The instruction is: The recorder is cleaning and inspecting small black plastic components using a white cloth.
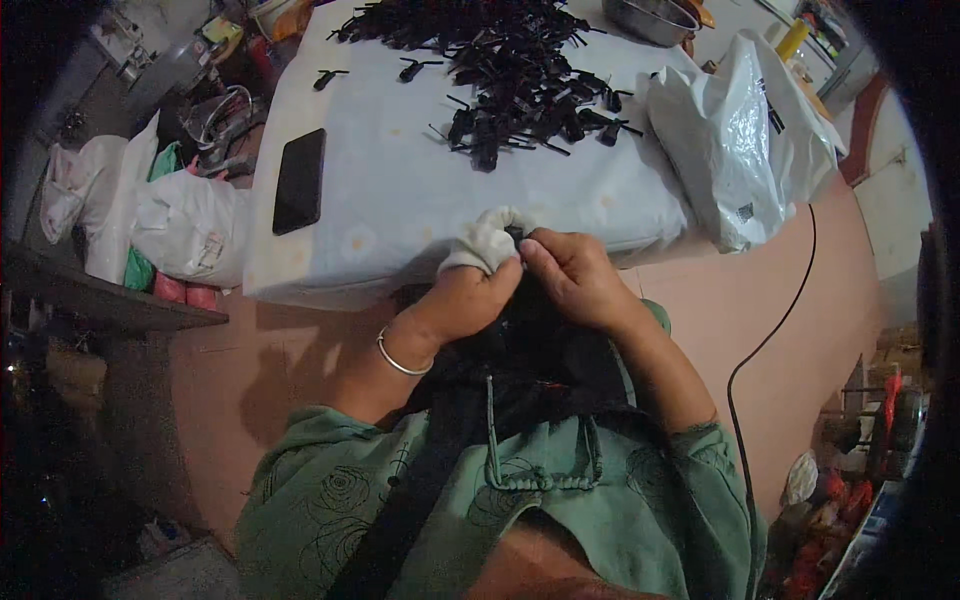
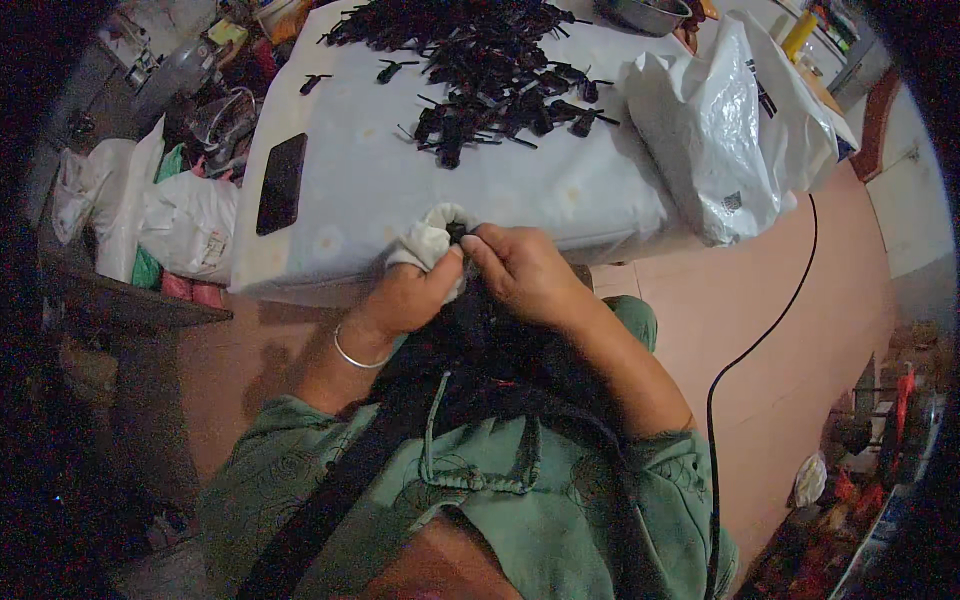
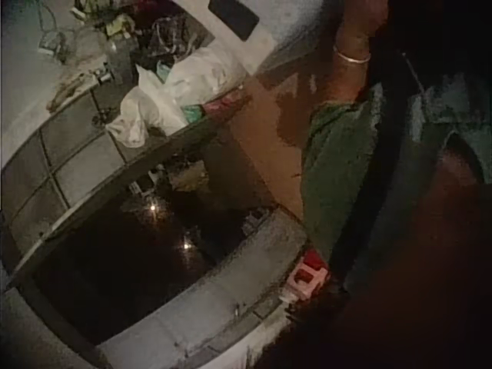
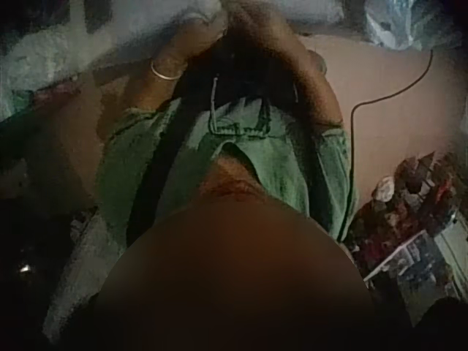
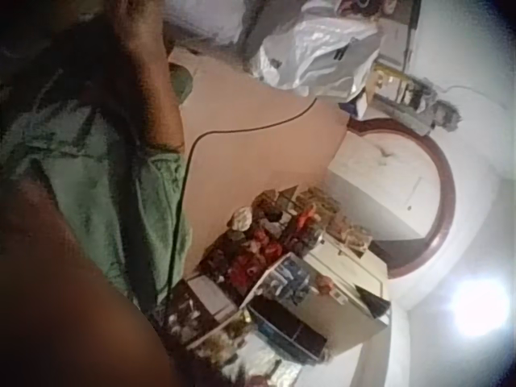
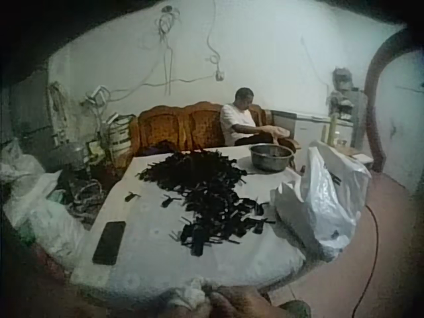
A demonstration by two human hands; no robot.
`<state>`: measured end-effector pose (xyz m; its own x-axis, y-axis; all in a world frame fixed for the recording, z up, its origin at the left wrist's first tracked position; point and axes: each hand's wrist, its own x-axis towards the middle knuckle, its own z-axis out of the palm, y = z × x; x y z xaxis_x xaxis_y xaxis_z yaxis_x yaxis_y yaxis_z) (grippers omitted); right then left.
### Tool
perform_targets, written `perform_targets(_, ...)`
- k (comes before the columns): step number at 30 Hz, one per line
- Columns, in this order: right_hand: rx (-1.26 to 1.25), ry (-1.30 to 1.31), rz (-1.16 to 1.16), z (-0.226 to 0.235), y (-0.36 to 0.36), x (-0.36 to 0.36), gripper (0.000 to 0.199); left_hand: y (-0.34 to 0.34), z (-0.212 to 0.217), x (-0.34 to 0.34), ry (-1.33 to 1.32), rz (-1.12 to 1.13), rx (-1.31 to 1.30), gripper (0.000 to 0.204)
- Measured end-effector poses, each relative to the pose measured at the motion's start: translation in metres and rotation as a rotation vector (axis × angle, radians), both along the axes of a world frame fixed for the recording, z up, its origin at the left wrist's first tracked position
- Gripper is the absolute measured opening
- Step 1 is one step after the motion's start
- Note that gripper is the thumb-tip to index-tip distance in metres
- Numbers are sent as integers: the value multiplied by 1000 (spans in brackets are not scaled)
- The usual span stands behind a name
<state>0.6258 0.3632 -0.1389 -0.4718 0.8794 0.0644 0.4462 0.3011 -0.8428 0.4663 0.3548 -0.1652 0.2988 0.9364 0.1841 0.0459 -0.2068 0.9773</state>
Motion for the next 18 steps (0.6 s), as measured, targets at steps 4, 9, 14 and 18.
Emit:
perform_targets(4,-54,169,-31,-18,6,-11,27,6,-11,4,181,155,482,18)
perform_targets(9,-25,301,-20,-43,15,-22,29,2,-22,-2,243,244,538,18)
perform_targets(14,-136,106,-65,-25,47,-6,31,0,12,-13,431,106,359,16)
perform_targets(18,443,-409,-388,-12,78,-36,37,3,2,-16,317,-7,444,15)
